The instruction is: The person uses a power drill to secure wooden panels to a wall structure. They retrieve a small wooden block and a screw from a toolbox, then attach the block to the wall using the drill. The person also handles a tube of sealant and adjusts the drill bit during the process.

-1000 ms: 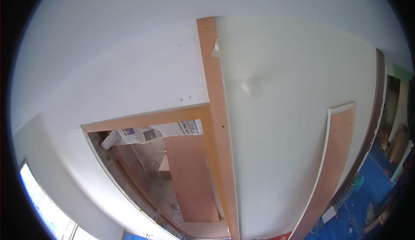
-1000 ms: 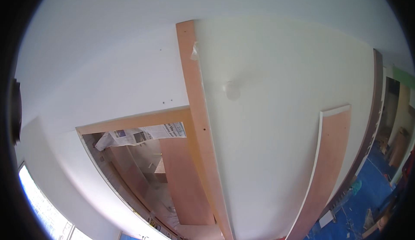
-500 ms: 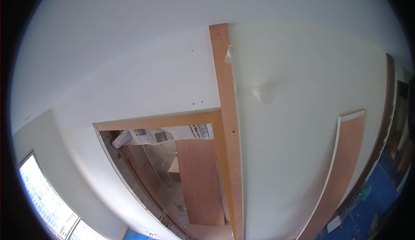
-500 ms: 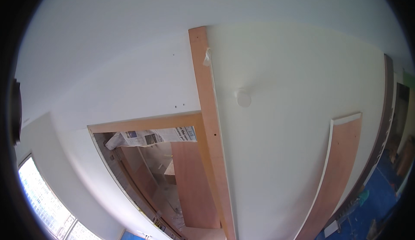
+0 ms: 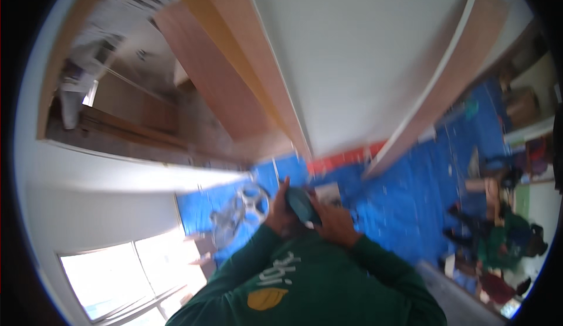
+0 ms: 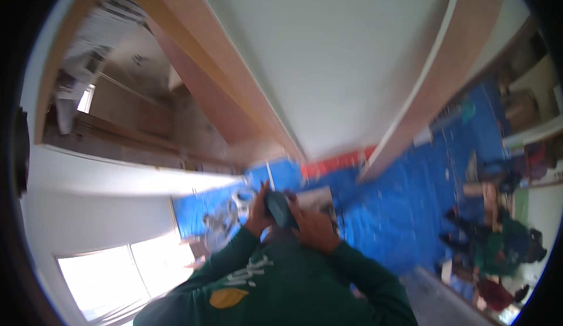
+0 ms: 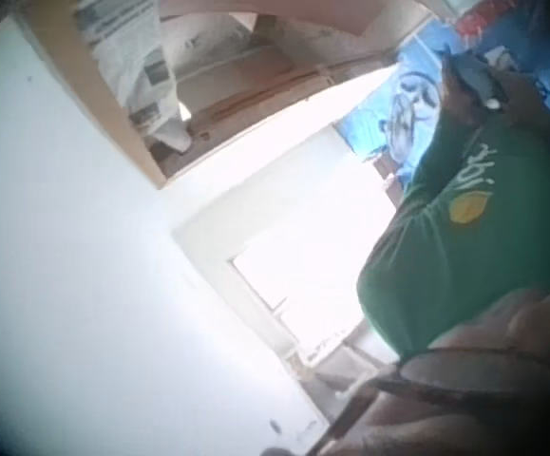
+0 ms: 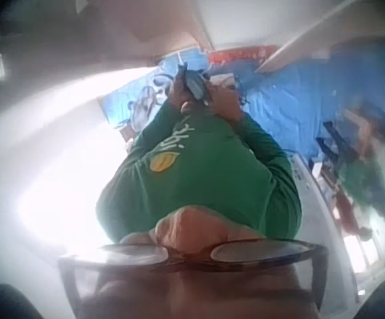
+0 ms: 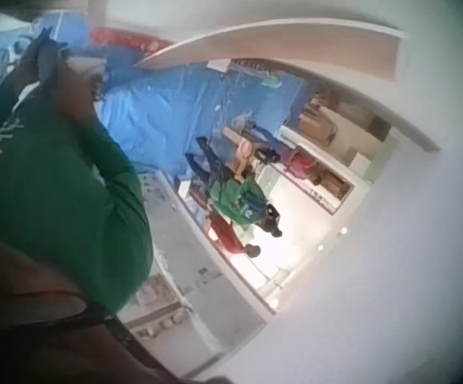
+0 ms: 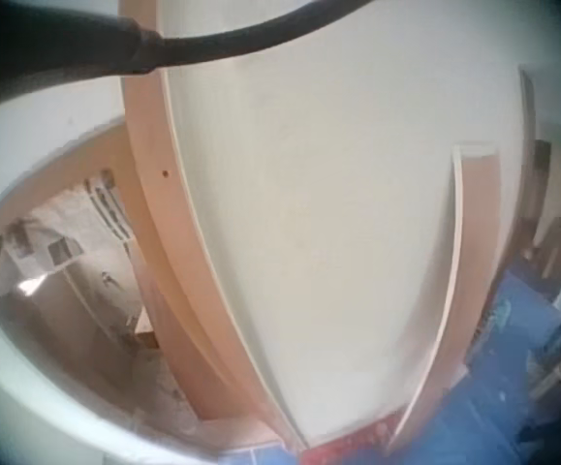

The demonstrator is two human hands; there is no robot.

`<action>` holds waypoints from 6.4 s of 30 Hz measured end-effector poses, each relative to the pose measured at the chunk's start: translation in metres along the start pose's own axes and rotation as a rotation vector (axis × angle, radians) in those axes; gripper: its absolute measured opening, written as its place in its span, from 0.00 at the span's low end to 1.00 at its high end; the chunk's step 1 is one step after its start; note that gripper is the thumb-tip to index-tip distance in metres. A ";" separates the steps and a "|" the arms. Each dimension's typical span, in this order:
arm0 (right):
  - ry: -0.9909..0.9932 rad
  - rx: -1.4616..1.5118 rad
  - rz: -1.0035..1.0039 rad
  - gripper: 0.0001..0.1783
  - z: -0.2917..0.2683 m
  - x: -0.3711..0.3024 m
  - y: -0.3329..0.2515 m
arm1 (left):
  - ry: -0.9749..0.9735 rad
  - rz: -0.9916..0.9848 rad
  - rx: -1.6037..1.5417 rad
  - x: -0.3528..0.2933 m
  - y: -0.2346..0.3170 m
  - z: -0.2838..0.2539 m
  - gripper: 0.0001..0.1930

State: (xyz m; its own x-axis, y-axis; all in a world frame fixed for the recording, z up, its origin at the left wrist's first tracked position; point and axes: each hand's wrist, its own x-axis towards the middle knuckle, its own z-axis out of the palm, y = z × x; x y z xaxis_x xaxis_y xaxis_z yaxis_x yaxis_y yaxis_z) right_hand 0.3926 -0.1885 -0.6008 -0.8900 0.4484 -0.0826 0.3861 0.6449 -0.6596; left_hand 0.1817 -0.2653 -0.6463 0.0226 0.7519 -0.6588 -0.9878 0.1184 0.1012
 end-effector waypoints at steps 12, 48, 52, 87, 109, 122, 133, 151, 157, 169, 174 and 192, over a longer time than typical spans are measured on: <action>0.247 0.578 0.355 0.22 0.023 -0.024 0.024 | -0.287 -0.111 0.568 0.019 0.018 -0.009 0.50; -0.283 0.099 0.222 0.07 0.161 -0.139 0.112 | 0.451 0.535 -0.223 -0.107 -0.066 -0.218 0.37; -0.359 0.096 0.294 0.07 0.190 -0.137 0.097 | 0.428 0.569 -0.279 -0.120 -0.058 -0.253 0.35; -0.044 0.031 0.667 0.10 0.186 -0.066 0.497 | 0.473 0.410 0.083 -0.087 -0.110 -0.371 0.38; 0.465 -0.537 0.410 0.12 0.521 -0.373 0.526 | -0.064 0.515 -0.189 -0.016 -0.276 -0.762 0.27; 0.890 0.434 0.623 0.07 0.412 -0.392 0.410 | -0.148 0.509 -0.018 -0.034 -0.292 -0.739 0.26; 0.168 0.373 0.562 0.08 0.615 -0.277 0.457 | 0.173 0.604 0.045 -0.034 -0.330 -0.701 0.21; -0.043 0.887 0.806 0.11 0.762 -0.141 0.580 | 0.804 0.418 0.201 0.079 -0.480 -0.652 0.16; -0.347 0.464 0.636 0.19 0.719 -0.191 0.561 | 0.821 0.415 0.124 0.108 -0.497 -0.657 0.17; -0.923 0.713 0.250 0.52 0.637 -0.343 0.306 | 0.869 0.557 0.118 0.076 -0.518 -0.676 0.23; -0.954 0.634 0.221 0.49 0.655 -0.354 0.273 | 0.749 0.520 0.190 0.024 -0.516 -0.697 0.33; -0.706 0.857 0.317 0.35 0.578 -0.271 0.172 | 0.590 0.585 0.158 -0.177 -0.508 -0.824 0.31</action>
State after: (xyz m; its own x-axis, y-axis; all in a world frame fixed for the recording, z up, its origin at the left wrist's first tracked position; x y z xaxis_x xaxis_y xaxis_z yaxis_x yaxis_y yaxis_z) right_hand 0.5601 -0.5570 -1.1231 -0.8244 -0.1054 -0.5560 0.5656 -0.1880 -0.8030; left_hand 0.5525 -0.9934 -1.1953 -0.6135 0.2637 -0.7444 -0.7809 -0.0627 0.6214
